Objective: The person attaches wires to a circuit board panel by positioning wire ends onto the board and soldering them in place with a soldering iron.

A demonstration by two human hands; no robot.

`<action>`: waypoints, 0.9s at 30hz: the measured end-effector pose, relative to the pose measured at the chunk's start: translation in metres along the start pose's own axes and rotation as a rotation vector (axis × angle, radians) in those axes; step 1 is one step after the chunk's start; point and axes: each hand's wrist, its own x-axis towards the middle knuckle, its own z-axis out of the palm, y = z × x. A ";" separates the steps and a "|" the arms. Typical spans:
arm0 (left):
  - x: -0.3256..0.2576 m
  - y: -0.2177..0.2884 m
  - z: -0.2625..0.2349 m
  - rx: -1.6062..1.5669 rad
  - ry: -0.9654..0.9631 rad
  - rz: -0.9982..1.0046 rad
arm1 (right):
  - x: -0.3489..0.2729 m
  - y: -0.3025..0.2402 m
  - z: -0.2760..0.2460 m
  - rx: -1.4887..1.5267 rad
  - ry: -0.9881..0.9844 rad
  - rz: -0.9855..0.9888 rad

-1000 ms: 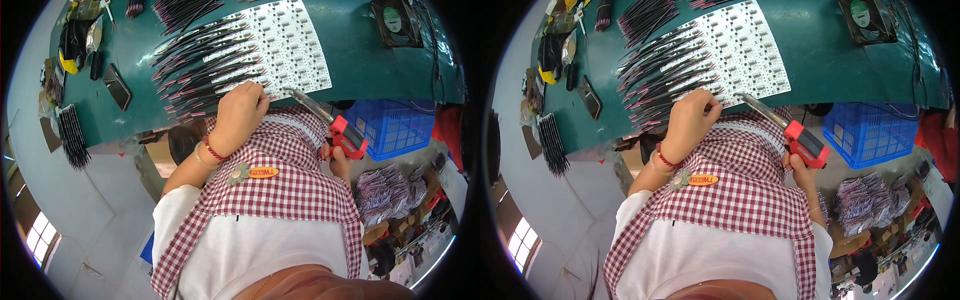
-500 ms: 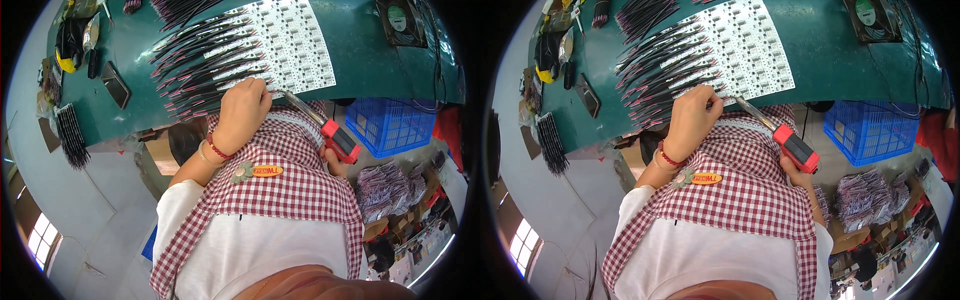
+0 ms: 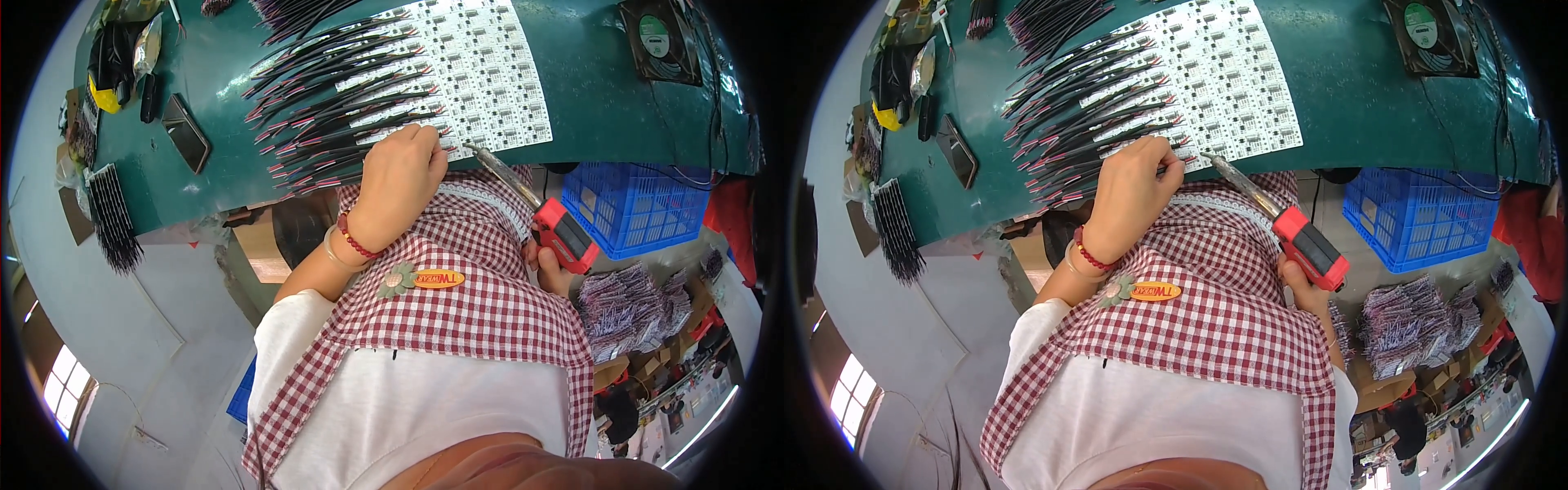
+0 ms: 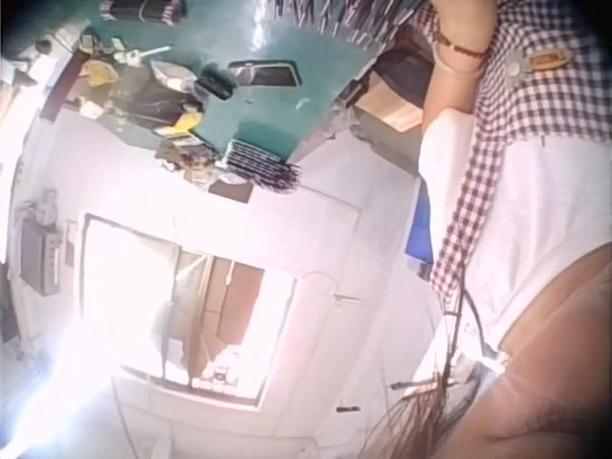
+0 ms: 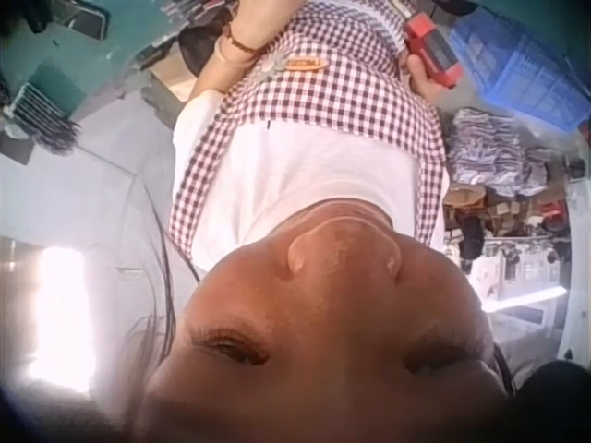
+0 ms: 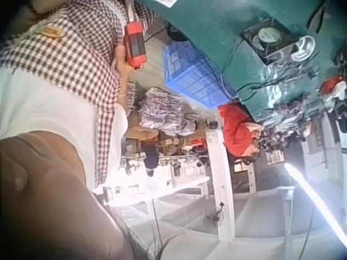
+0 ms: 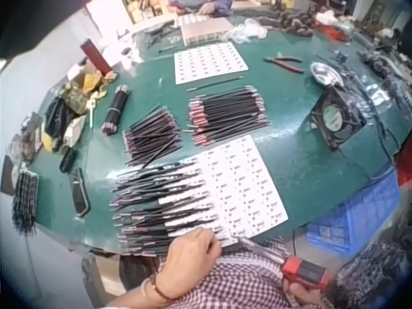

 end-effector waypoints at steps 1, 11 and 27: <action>0.000 0.001 -0.001 0.007 -0.007 -0.002 | 0.000 0.000 0.002 -0.005 0.016 -0.001; 0.003 -0.002 -0.003 0.028 -0.032 0.040 | 0.000 -0.006 0.004 -0.146 -0.041 0.014; 0.004 -0.001 -0.008 0.036 -0.068 0.044 | -0.004 -0.001 0.006 0.002 0.028 0.013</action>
